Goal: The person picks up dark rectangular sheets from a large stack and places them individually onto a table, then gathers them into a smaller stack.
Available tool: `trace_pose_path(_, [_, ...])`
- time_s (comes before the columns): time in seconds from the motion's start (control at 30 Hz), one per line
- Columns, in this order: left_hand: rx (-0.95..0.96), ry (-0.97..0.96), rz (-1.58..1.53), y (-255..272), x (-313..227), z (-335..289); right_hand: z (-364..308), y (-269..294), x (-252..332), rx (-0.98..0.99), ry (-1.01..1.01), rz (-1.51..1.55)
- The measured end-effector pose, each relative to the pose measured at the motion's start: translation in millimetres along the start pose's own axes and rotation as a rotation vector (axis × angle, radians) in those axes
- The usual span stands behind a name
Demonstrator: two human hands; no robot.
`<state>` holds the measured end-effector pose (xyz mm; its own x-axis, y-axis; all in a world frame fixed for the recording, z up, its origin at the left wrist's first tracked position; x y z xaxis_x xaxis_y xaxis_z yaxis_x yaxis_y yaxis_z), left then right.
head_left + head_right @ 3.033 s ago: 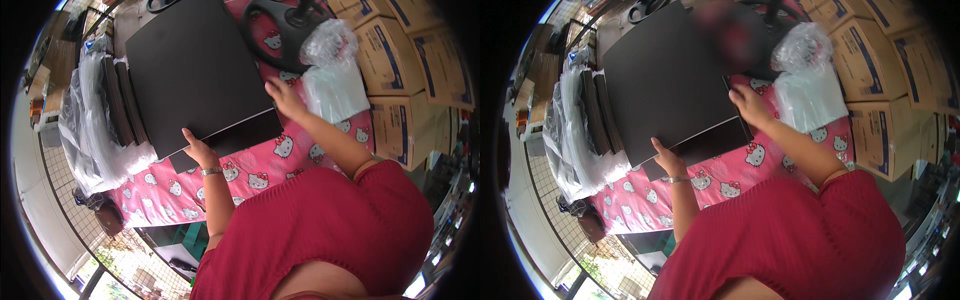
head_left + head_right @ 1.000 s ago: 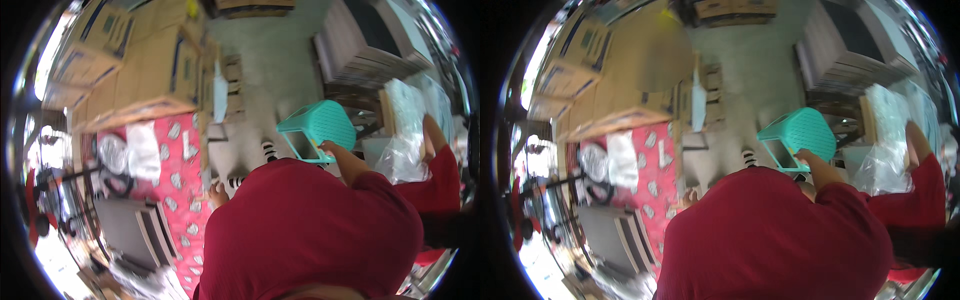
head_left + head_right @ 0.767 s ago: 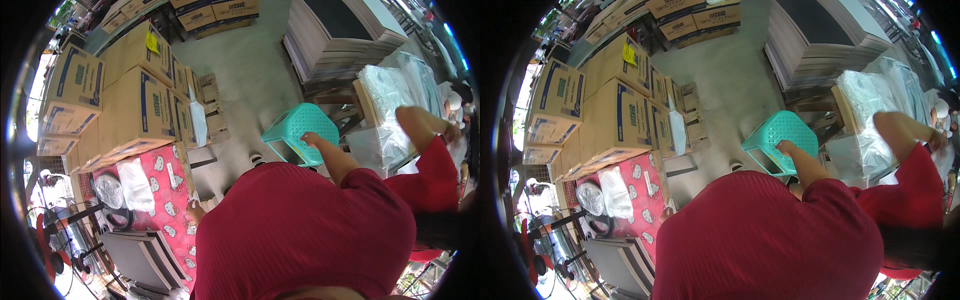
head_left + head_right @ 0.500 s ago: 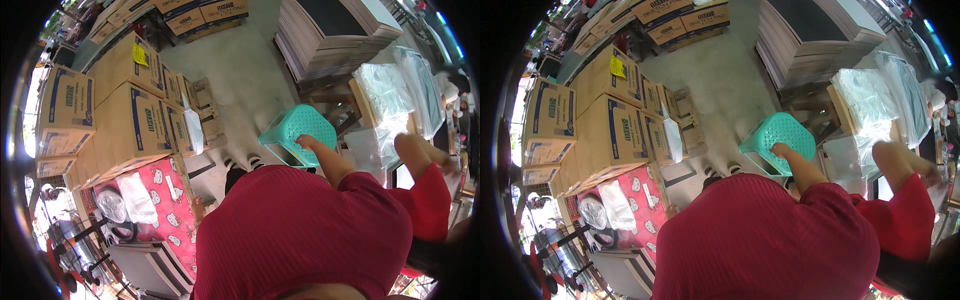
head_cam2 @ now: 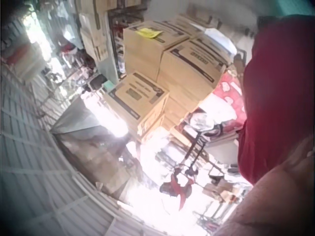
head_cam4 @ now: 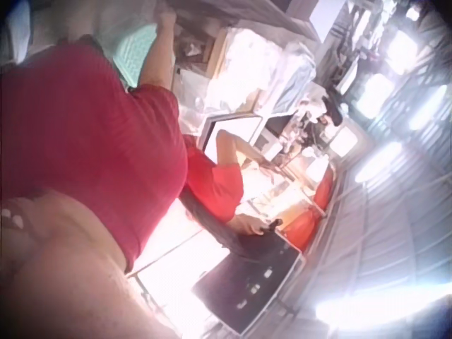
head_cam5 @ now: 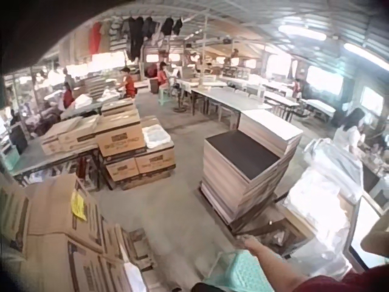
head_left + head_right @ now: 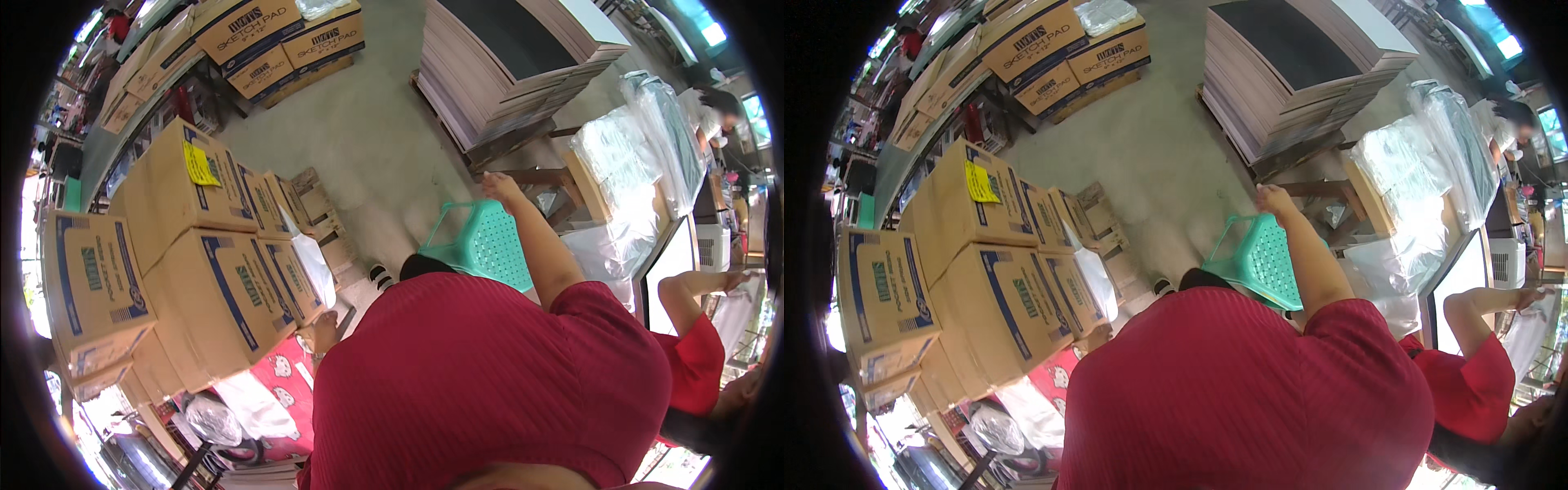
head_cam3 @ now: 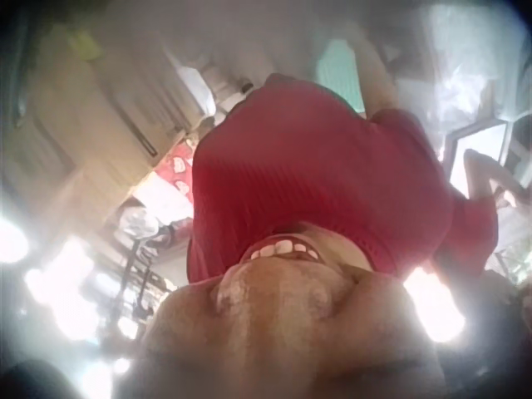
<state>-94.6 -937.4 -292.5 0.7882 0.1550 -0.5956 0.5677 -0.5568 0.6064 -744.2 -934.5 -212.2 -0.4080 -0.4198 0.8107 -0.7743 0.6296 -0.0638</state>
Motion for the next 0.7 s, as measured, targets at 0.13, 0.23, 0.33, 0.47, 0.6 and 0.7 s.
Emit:
trace_pose_path(0.13, [0.046,0.119,-0.317,52.5,-87.7,60.3,22.3,-0.4,27.6,-0.053,0.03,0.285])
trace_pose_path(0.23, [0.084,0.092,-0.356,73.9,-162.4,110.2,45.2,17.0,69.0,-0.15,0.058,0.4])
trace_pose_path(0.33, [0.133,0.058,-0.378,79.1,-216.1,175.2,91.1,59.4,118.1,-0.274,0.175,0.522])
trace_pose_path(0.47, [0.128,0.024,-0.246,98.1,-354.4,269.5,164.9,123.1,174.6,-0.456,0.285,0.75])
trace_pose_path(0.6, [0.179,-0.117,-0.301,91.6,-483.4,403.2,226.5,118.7,217.0,-0.54,0.149,0.779])
trace_pose_path(0.7, [0.234,-0.189,-0.262,71.4,-624.0,481.5,259.0,137.1,233.4,-0.465,0.134,0.71])
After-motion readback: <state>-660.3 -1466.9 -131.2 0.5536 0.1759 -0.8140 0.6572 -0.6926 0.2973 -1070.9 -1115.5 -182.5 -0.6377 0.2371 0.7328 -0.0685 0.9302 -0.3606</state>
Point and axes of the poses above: each hand's wrist, its own z-axis towards the middle knuckle, its own y-axis out of the back of the hand, x = y × z, the point moved 9 cm from there along z, towards the middle knuckle, and after that the axes turned 10 degrees about z, right-handed, at the moved point
